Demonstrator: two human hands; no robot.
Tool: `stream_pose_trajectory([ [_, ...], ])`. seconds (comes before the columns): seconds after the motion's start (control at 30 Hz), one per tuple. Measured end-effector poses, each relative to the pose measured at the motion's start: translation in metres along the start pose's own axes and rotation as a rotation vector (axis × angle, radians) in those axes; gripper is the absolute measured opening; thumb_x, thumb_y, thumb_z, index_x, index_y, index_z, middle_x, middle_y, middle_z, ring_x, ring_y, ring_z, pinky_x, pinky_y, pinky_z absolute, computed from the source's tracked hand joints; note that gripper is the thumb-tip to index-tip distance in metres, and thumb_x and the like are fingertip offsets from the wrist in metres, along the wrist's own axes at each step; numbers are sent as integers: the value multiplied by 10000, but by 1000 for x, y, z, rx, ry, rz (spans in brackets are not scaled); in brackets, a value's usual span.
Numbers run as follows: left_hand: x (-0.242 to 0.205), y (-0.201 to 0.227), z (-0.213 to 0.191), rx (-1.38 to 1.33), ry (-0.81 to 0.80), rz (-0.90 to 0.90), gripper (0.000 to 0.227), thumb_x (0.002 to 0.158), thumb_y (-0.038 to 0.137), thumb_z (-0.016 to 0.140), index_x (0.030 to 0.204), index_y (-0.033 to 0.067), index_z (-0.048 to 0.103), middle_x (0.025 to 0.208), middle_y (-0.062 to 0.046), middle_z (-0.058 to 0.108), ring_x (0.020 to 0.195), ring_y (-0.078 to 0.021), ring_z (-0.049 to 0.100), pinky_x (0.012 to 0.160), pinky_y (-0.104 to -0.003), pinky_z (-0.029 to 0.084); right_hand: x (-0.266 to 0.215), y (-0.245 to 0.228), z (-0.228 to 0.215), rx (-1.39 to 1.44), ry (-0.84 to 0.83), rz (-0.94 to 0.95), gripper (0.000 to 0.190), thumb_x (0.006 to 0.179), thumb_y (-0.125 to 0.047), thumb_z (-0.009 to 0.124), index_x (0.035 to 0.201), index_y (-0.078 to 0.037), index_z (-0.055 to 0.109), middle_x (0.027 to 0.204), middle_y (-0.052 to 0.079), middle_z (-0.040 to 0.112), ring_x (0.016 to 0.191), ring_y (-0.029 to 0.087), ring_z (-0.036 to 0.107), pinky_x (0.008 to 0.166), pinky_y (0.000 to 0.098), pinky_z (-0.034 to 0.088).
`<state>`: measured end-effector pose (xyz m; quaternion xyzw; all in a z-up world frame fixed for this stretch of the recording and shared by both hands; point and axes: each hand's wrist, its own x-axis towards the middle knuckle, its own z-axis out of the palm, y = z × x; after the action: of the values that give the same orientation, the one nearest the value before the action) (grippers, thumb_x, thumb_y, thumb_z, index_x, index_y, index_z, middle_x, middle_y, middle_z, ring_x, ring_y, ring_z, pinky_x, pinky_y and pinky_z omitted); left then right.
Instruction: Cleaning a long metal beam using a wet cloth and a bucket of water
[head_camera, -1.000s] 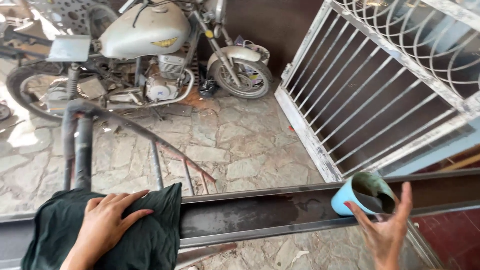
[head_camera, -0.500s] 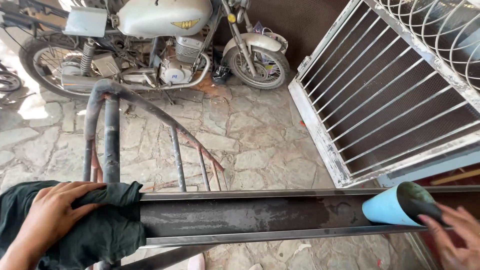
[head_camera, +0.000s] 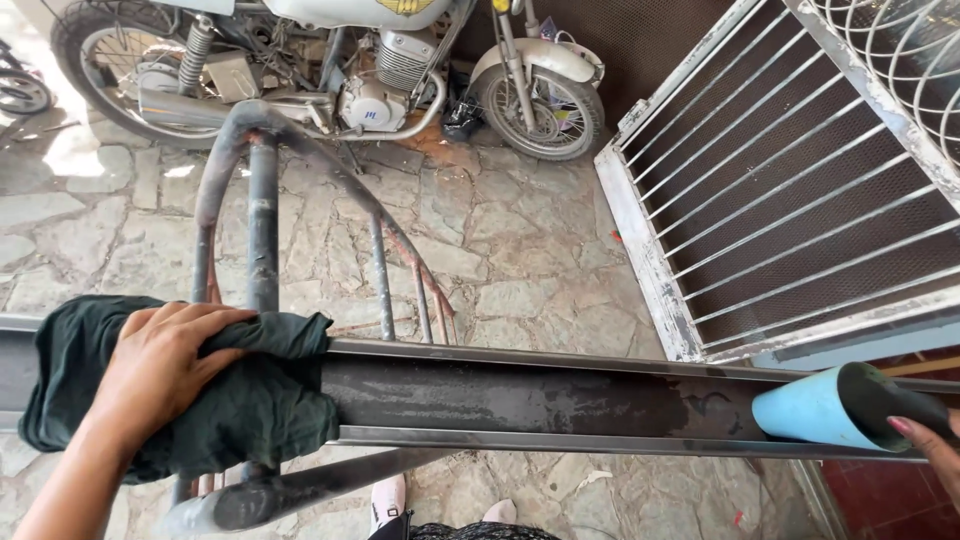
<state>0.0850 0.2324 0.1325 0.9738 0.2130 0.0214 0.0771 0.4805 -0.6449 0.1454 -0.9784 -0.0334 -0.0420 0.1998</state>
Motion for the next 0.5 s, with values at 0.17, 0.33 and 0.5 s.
stream_pose_trajectory([
  [0.17, -3, -3, 4, -14, 32, 17, 459, 863, 487, 652, 1314, 402, 657, 1275, 102, 718, 1235, -204, 620, 1069, -400, 411, 27, 43, 7, -46, -46, -60, 353, 1049, -108, 700, 1331, 104, 701, 1075, 299, 732, 953, 417, 701, 912, 474, 536],
  [0.33, -1, -4, 6, -4, 45, 33, 456, 863, 489, 644, 1312, 416, 649, 1278, 123, 714, 1214, -201, 631, 1076, -397, 417, 10, 18, 2, 74, -36, -237, 397, 1022, -169, 613, 1322, 77, 699, 1335, 261, 662, 1223, 348, 623, 1101, 455, 460],
  [0.5, -2, -3, 3, -17, 47, 30, 496, 850, 475, 670, 1338, 386, 654, 1288, 64, 718, 1241, -223, 620, 1061, -405, 423, 23, 39, 8, -14, -35, -82, 315, 1151, -124, 616, 1309, 120, 736, 968, 292, 763, 853, 395, 711, 893, 438, 519],
])
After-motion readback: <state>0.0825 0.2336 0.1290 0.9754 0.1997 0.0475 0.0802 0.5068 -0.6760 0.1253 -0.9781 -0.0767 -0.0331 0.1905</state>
